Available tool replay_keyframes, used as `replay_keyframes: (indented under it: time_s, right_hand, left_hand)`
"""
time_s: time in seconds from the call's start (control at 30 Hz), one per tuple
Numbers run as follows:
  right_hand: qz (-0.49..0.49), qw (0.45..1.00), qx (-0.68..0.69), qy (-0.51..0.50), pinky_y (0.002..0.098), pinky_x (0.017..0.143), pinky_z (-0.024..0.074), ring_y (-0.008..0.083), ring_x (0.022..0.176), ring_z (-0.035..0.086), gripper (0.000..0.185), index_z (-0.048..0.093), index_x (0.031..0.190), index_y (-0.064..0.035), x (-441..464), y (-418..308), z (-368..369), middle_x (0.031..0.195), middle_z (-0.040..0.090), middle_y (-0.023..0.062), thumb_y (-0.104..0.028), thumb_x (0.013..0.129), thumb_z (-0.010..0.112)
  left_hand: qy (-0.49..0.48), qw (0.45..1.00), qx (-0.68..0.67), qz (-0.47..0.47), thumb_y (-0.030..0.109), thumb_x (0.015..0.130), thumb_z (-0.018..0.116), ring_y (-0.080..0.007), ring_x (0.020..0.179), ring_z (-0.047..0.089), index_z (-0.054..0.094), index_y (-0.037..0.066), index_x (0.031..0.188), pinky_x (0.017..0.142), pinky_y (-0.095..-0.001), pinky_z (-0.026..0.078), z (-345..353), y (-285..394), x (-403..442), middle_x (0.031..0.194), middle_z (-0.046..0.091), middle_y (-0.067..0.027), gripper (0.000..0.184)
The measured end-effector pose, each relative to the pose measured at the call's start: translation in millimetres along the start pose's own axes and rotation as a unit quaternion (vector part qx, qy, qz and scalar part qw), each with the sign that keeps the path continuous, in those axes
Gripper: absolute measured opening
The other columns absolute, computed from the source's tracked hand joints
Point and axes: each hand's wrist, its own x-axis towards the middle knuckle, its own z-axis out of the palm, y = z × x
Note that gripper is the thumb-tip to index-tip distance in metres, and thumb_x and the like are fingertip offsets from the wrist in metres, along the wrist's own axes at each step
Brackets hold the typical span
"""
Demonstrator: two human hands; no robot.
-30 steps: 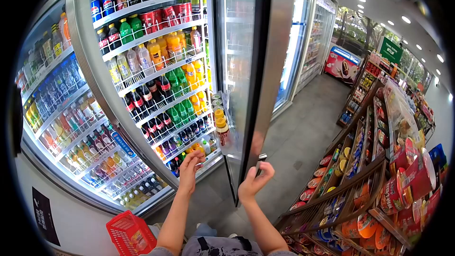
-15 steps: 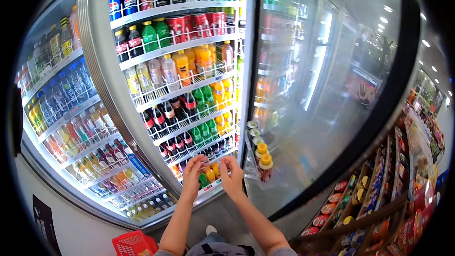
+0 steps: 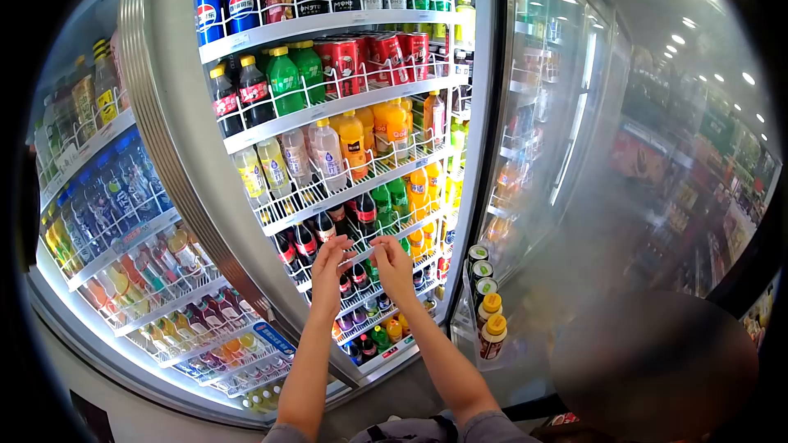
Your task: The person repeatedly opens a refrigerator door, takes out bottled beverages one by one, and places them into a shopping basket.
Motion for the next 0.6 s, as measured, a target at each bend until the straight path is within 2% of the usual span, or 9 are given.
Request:
replay_keyframes:
  time_s: [0.17, 0.2, 0.3, 0.33, 0.37, 0.43, 0.47, 0.57, 0.6]
  right_hand:
    - [0.021, 1.0, 0.01, 0.009, 0.0204, 0.066, 0.0462, 0.0065, 0.07, 0.058, 0.013, 0.06, 0.103, -0.003, 27.5, 35.6, 6.6, 0.074, 0.062, 0.0015, -0.012, 0.098, 0.053]
    - [0.003, 0.999, -0.034, 0.001, 0.0224, 0.068, 0.048, 0.0085, 0.073, 0.059, 0.016, 0.06, 0.107, -0.0037, 32.4, 37.6, 6.9, 0.08, 0.064, 0.0025, -0.015, 0.098, 0.052]
    - [0.02, 1.0, -0.014, 0.001, 0.0229, 0.071, 0.0485, 0.0098, 0.076, 0.061, 0.019, 0.06, 0.109, -0.0031, 54.1, 45.7, 16.5, 0.084, 0.066, 0.0038, -0.017, 0.099, 0.051]
    - [0.012, 0.999, -0.025, -0.016, 0.025, 0.076, 0.0488, 0.012, 0.083, 0.064, 0.025, 0.06, 0.113, -0.0032, 60.4, 36.8, 20.3, 0.09, 0.069, 0.0056, -0.022, 0.101, 0.047]
    - [0.01, 0.999, -0.026, -0.018, 0.025, 0.076, 0.0488, 0.012, 0.083, 0.064, 0.025, 0.06, 0.113, -0.0032, 71.4, 35.4, 23.6, 0.09, 0.069, 0.0056, -0.022, 0.101, 0.047]
    - [-0.008, 1.0, -0.007, -0.028, 0.0273, 0.082, 0.0479, 0.0142, 0.087, 0.065, 0.031, 0.059, 0.117, -0.0036, 95.5, 35.3, 31.1, 0.095, 0.07, 0.0067, -0.026, 0.102, 0.044]
    - [0.009, 0.999, -0.011, -0.037, 0.0293, 0.088, 0.0457, 0.0156, 0.096, 0.064, 0.038, 0.056, 0.123, -0.0039, 109.0, 34.8, 34.6, 0.105, 0.068, 0.0076, -0.031, 0.103, 0.04]
    - [-0.019, 0.998, -0.011, -0.06, 0.0302, 0.092, 0.0436, 0.0154, 0.104, 0.06, 0.043, 0.054, 0.129, -0.0047, 155.9, 30.3, 48.8, 0.113, 0.066, 0.0075, -0.035, 0.103, 0.037]
    - [-0.04, 0.996, -0.008, -0.079, 0.0314, 0.096, 0.0416, 0.0158, 0.111, 0.056, 0.047, 0.051, 0.133, -0.0046, 174.0, 38.8, 53.3, 0.122, 0.06, 0.0077, -0.037, 0.103, 0.035]
  left_hand:
    - [0.012, 1.0, -0.003, 0.001, 0.018, 0.1, 0.048, -0.0132, 0.1, 0.06, 0.059, 0.007, 0.122, 0.085, -0.0277, 0.045, -8.5, -9.4, 40.6, 0.116, 0.063, -0.0044, 0.027]
    - [0.014, 1.0, -0.004, 0.011, 0.018, 0.1, 0.048, -0.0131, 0.101, 0.06, 0.059, 0.006, 0.122, 0.084, -0.0273, 0.045, -8.9, -7.5, 50.6, 0.117, 0.063, -0.005, 0.027]
    - [0.026, 0.999, -0.011, 0.027, 0.019, 0.101, 0.047, -0.0147, 0.105, 0.06, 0.058, 0.004, 0.124, 0.088, -0.028, 0.046, -10.4, -0.3, 83.6, 0.12, 0.062, -0.0061, 0.029]
    - [0.036, 0.999, -0.007, 0.04, 0.019, 0.101, 0.047, -0.0153, 0.107, 0.06, 0.057, 0.002, 0.125, 0.089, -0.0279, 0.045, -10.9, 2.4, 96.8, 0.12, 0.062, -0.0069, 0.031]
    - [0.024, 0.998, -0.011, 0.056, 0.027, 0.101, 0.049, -0.0166, 0.112, 0.059, 0.054, 0.003, 0.13, 0.093, -0.0292, 0.045, -18.5, -5.0, 117.6, 0.124, 0.061, -0.0082, 0.038]
    - [0.047, 0.997, -0.021, 0.05, 0.032, 0.101, 0.049, -0.0186, 0.117, 0.056, 0.052, 0.002, 0.133, 0.099, -0.0323, 0.042, -15.2, 13.4, 139.8, 0.126, 0.059, -0.0086, 0.044]
    - [0.053, 0.994, -0.005, 0.093, 0.035, 0.1, 0.049, -0.0191, 0.12, 0.054, 0.051, 0.002, 0.135, 0.103, -0.0355, 0.039, -20.9, 7.2, 159.8, 0.129, 0.058, -0.0088, 0.048]
    - [0.076, 0.989, -0.05, 0.115, 0.03, 0.102, 0.043, -0.0186, 0.122, 0.049, 0.05, 0.001, 0.136, 0.106, -0.0311, 0.032, -9.2, 31.4, 190.7, 0.131, 0.055, -0.0097, 0.046]
    - [0.079, 0.988, -0.051, 0.119, 0.03, 0.102, 0.043, -0.0186, 0.122, 0.049, 0.05, 0.001, 0.136, 0.106, -0.0311, 0.032, -11.1, 32.7, 205.0, 0.131, 0.055, -0.0097, 0.046]
